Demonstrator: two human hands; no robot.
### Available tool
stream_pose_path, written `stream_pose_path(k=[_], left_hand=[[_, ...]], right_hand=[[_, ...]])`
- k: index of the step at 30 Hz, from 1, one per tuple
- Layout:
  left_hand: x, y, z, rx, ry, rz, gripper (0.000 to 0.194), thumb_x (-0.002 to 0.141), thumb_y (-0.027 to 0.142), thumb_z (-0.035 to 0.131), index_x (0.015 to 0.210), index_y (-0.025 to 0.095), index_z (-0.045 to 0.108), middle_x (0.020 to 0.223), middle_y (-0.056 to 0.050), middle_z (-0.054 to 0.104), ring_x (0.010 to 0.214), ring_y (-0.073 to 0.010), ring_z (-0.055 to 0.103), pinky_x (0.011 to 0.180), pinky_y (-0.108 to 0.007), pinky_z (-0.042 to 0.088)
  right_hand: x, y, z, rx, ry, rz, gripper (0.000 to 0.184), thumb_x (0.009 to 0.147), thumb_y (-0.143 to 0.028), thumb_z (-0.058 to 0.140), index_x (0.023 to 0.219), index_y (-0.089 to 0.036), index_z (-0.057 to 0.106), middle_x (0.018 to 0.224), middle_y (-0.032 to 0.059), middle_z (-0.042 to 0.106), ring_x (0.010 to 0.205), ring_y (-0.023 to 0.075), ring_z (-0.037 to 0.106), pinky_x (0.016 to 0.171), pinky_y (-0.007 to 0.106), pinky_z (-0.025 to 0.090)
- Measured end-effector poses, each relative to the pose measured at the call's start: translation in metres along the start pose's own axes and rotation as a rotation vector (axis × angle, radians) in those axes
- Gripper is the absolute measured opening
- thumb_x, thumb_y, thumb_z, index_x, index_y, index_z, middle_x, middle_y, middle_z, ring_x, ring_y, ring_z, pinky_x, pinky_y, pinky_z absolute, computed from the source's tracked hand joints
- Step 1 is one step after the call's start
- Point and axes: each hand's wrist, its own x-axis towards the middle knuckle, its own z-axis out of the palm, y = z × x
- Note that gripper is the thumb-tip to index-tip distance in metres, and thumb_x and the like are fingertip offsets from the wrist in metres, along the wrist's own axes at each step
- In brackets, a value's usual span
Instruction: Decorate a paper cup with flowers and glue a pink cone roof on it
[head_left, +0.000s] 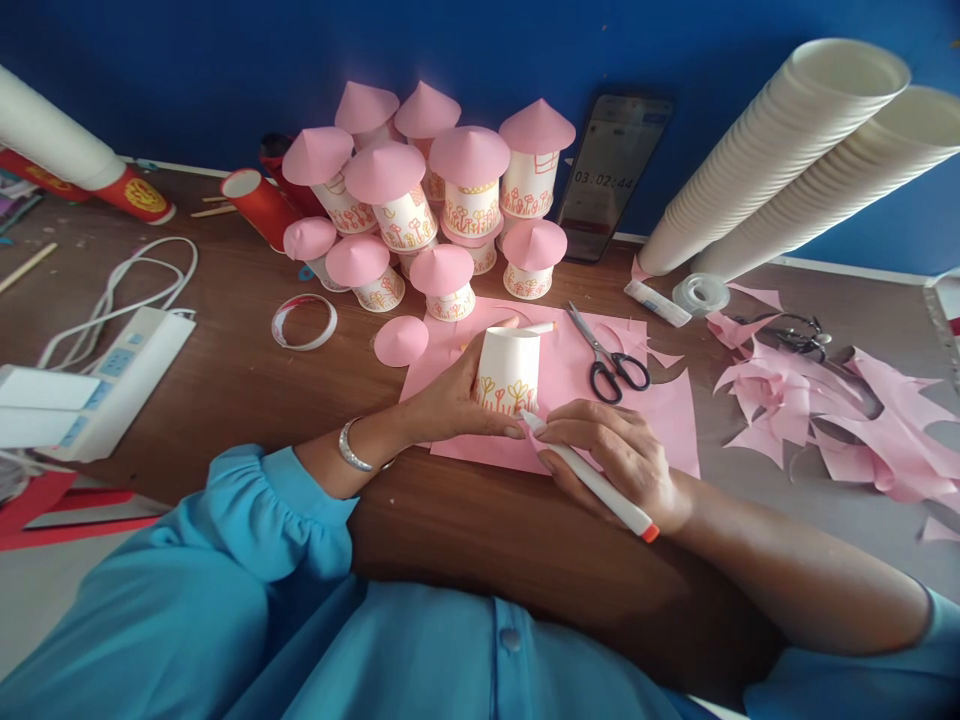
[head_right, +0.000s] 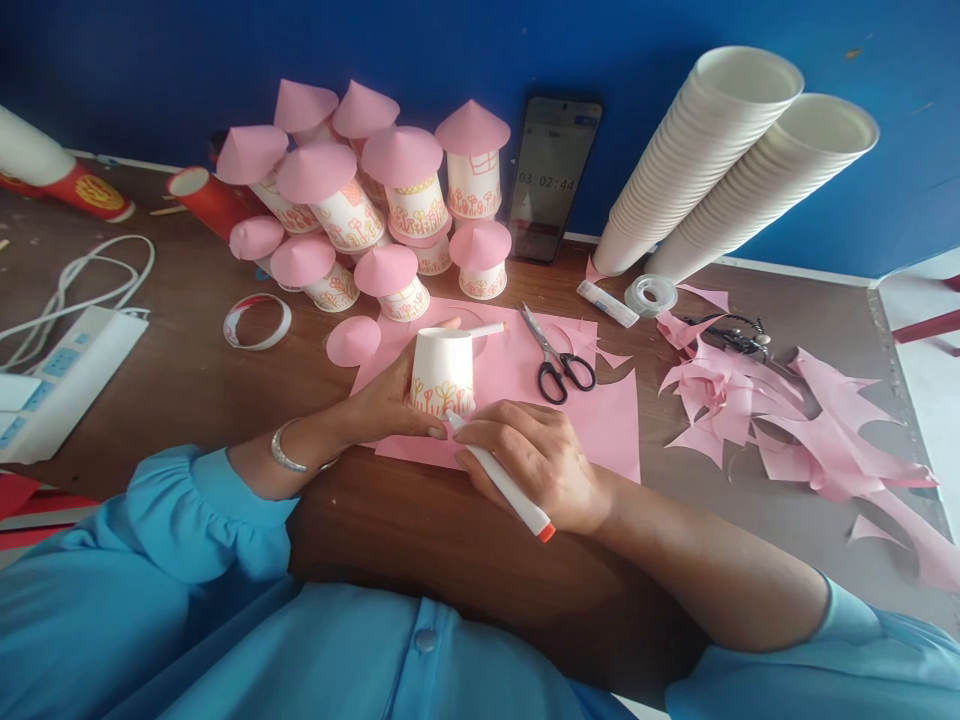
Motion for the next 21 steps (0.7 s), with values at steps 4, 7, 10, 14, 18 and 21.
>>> stream_pose_path(k=[4,7,10,14,18,21], left_hand=[[-0.0001,-0.0002,-0.0001,0.018,0.012,0.001,0.119,0.064,0.041,0.093,0.161,0.033,0.025,0.163,-0.015,0.035,0.144,-0.0434,0.043,0.111,-0.06,0.046],[0.0001,0.0001,0.0,0.023,0.012,0.003,0.119,0.063,0.041,0.093,0.161,0.033,0.025,0.163,-0.016,0.035,0.145,-0.0438,0.042,0.11,-0.06,0.047],[0.0004,-0.0009,-0.0001,0.031,0.003,0.01,0.12,0.064,0.041,0.093,0.161,0.035,0.024,0.163,-0.015,0.033,0.145,-0.0434,0.041,0.106,-0.058,0.05],[0.0009,-0.0043,0.0,0.043,0.01,0.013,0.124,0.062,0.041,0.094,0.161,0.034,0.021,0.157,-0.016,0.038,0.139,-0.0422,0.046,0.103,-0.057,0.052],[0.0013,-0.0044,0.0008,0.033,-0.004,0.0,0.127,0.061,0.04,0.095,0.162,0.035,0.018,0.154,-0.017,0.039,0.127,-0.039,0.054,0.095,-0.055,0.056],[0.0011,-0.0015,0.0015,0.059,0.008,0.005,0.127,0.06,0.037,0.095,0.161,0.035,0.019,0.156,-0.017,0.036,0.131,-0.0405,0.051,0.098,-0.056,0.054]], right_hand=[[0.0002,-0.0004,0.0007,-0.013,0.003,0.011,0.023,0.092,-0.01,0.065,0.112,-0.018,0.059,0.082,0.0041,0.07,0.073,0.016,0.071,0.061,0.028,0.062],[0.0001,-0.0004,0.0011,-0.008,0.005,0.01,0.022,0.092,-0.009,0.065,0.111,-0.017,0.059,0.082,0.0044,0.07,0.073,0.0161,0.07,0.061,0.028,0.061],[-0.0001,-0.0002,0.001,-0.015,0.006,0.008,0.022,0.091,-0.008,0.066,0.11,-0.016,0.059,0.082,0.0048,0.07,0.072,0.0161,0.07,0.061,0.028,0.06],[-0.0005,0.0001,0.0013,-0.026,0.008,0.021,0.021,0.092,-0.01,0.065,0.111,-0.018,0.059,0.082,0.0036,0.07,0.072,0.0155,0.07,0.06,0.027,0.06],[-0.0007,0.0006,0.0028,-0.018,0.01,0.006,0.022,0.092,-0.009,0.065,0.111,-0.017,0.059,0.082,0.0046,0.071,0.073,0.0164,0.071,0.06,0.028,0.061],[-0.0004,0.0008,0.0039,-0.016,0.015,-0.002,0.022,0.091,-0.008,0.066,0.111,-0.016,0.059,0.082,0.0043,0.071,0.071,0.0164,0.071,0.06,0.028,0.061]])
